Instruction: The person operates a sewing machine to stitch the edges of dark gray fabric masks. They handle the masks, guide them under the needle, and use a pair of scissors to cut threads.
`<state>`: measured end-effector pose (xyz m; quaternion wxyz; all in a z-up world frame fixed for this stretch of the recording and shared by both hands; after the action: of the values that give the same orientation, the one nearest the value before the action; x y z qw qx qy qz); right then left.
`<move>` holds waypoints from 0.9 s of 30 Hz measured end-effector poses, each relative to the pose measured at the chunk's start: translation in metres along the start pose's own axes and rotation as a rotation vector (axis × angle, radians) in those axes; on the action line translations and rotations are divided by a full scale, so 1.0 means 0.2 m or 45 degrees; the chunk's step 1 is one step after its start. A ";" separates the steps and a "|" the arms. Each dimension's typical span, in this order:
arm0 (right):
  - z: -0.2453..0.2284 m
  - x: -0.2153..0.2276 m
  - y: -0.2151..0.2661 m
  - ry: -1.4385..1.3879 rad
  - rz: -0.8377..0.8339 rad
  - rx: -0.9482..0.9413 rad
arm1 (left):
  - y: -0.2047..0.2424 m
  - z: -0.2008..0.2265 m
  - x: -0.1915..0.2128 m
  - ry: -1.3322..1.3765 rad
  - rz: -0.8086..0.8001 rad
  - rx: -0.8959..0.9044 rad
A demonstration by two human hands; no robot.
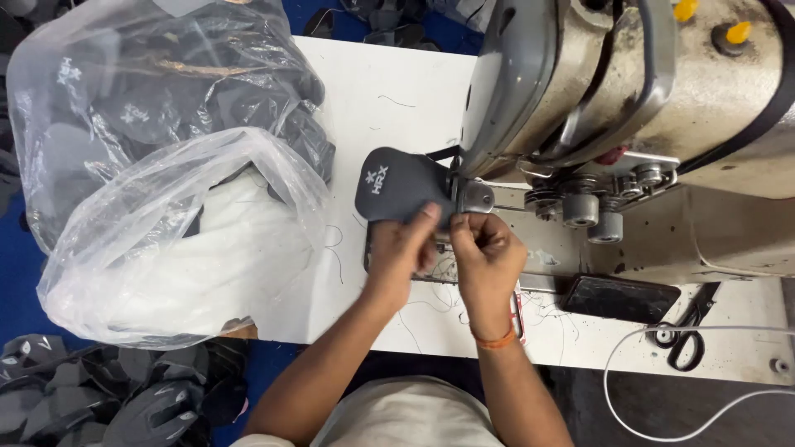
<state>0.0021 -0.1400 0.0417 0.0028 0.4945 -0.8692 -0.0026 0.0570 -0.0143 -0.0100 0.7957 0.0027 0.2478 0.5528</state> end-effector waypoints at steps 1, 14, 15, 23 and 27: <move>0.01 0.02 0.00 0.227 0.131 0.076 | 0.01 0.04 0.04 0.086 0.103 0.027; 0.02 0.04 0.02 -0.041 0.039 -0.014 | 0.11 0.08 0.26 -0.030 -0.036 0.265; 0.03 0.04 0.03 -0.034 -0.004 -0.052 | 0.19 0.02 0.22 0.104 0.037 0.268; 0.12 0.00 0.09 -0.354 -0.361 -0.185 | 0.33 -0.12 -0.04 0.303 0.044 -0.016; 0.08 0.02 0.05 -0.204 -0.219 -0.118 | 0.28 -0.07 -0.04 0.224 0.003 -0.107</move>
<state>-0.0089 -0.1378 0.0251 -0.0440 0.5648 -0.8199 -0.0823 0.0005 -0.0041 -0.0029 0.7695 -0.0791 0.2932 0.5618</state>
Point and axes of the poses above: each hand's wrist, its own y-axis away from the middle knuckle, its own x-axis out of the back of the hand, z = x × y, the point moved 6 cm from there along -y, towards the middle knuckle, and after that the axes turned 4 degrees about -z, right-handed, at the moved point
